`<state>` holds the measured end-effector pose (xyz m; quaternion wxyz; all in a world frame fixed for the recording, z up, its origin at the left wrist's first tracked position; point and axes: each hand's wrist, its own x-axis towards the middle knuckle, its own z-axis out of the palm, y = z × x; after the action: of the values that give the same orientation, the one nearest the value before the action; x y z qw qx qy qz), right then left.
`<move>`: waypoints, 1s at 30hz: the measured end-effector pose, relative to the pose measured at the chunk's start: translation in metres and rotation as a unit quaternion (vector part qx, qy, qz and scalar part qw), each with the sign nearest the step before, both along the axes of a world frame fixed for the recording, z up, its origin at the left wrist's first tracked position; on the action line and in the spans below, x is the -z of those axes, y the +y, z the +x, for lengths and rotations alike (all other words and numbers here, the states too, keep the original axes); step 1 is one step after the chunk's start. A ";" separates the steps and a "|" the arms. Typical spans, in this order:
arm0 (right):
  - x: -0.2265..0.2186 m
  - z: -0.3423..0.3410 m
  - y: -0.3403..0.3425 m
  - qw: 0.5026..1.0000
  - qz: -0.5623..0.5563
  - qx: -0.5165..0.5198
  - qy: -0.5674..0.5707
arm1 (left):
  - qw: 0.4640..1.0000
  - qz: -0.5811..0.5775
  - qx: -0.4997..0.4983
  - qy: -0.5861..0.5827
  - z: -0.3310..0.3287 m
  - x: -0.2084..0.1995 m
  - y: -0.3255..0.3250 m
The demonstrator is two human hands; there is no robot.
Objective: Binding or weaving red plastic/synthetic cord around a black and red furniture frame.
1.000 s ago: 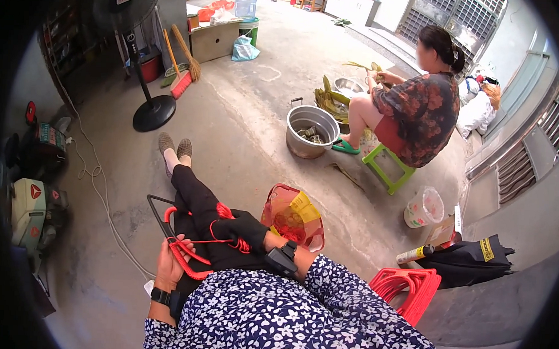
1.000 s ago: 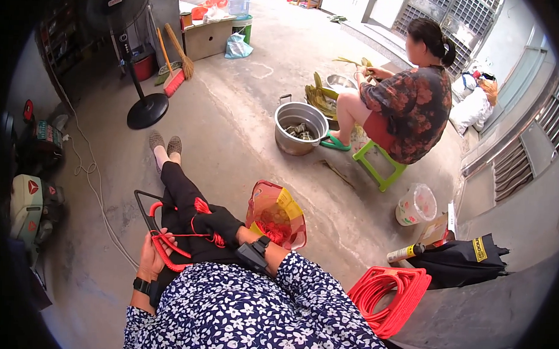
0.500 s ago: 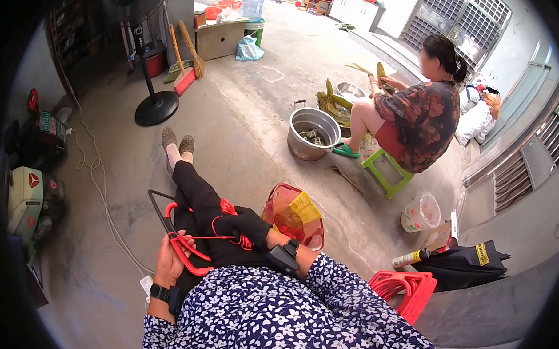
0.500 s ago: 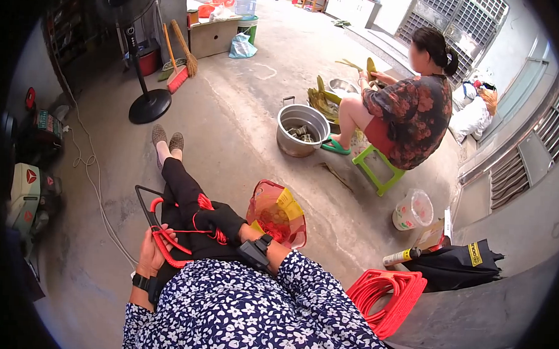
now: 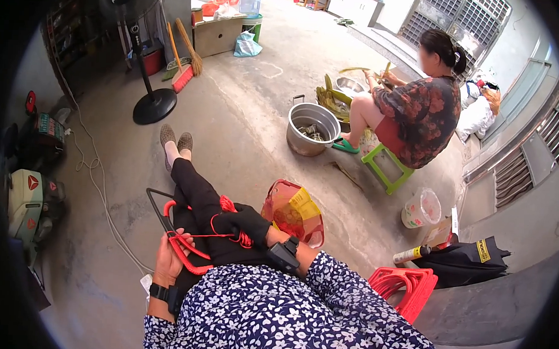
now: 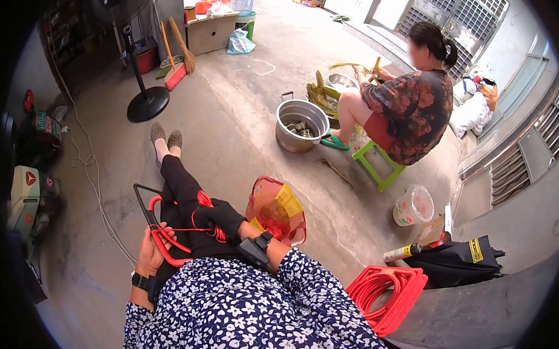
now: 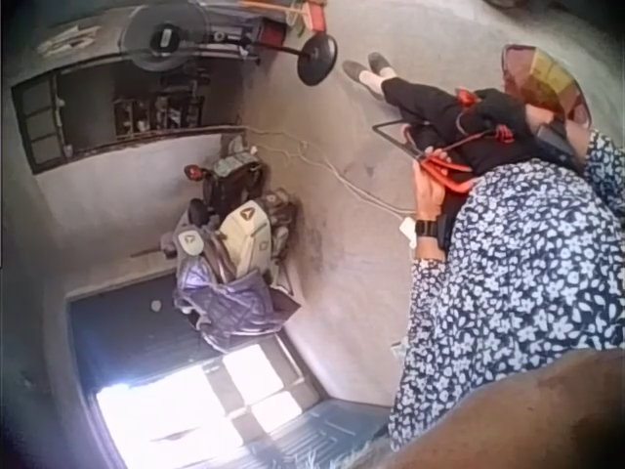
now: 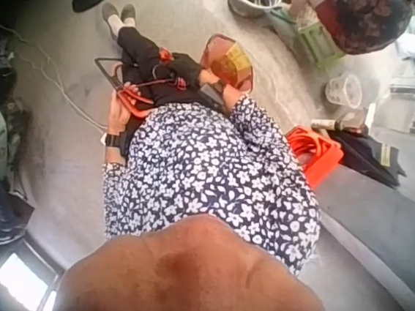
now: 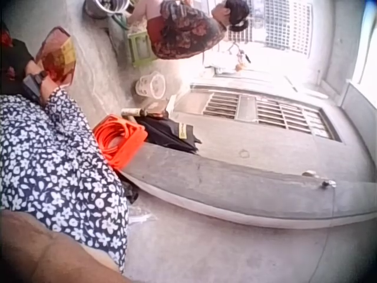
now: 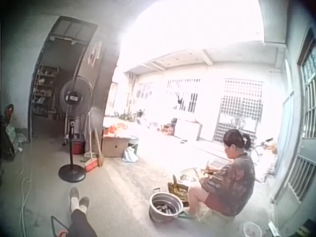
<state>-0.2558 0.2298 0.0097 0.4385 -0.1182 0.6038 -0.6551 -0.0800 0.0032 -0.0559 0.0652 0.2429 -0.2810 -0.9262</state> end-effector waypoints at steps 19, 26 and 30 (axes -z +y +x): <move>-0.005 0.002 0.002 1.000 0.002 -0.006 0.002 | 1.000 -0.001 0.006 0.023 0.001 -0.015 0.006; -0.019 0.007 0.009 1.000 -0.023 -0.013 0.000 | 0.999 -0.006 0.023 0.039 0.002 -0.028 0.011; -0.028 0.012 0.011 0.999 -0.024 -0.018 -0.018 | 0.998 -0.020 0.034 0.046 0.003 -0.031 0.011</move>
<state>-0.2440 0.2408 0.0376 0.4580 -0.1282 0.5779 -0.6632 -0.0772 0.0146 -0.0247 0.0509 0.1889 -0.3041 -0.9323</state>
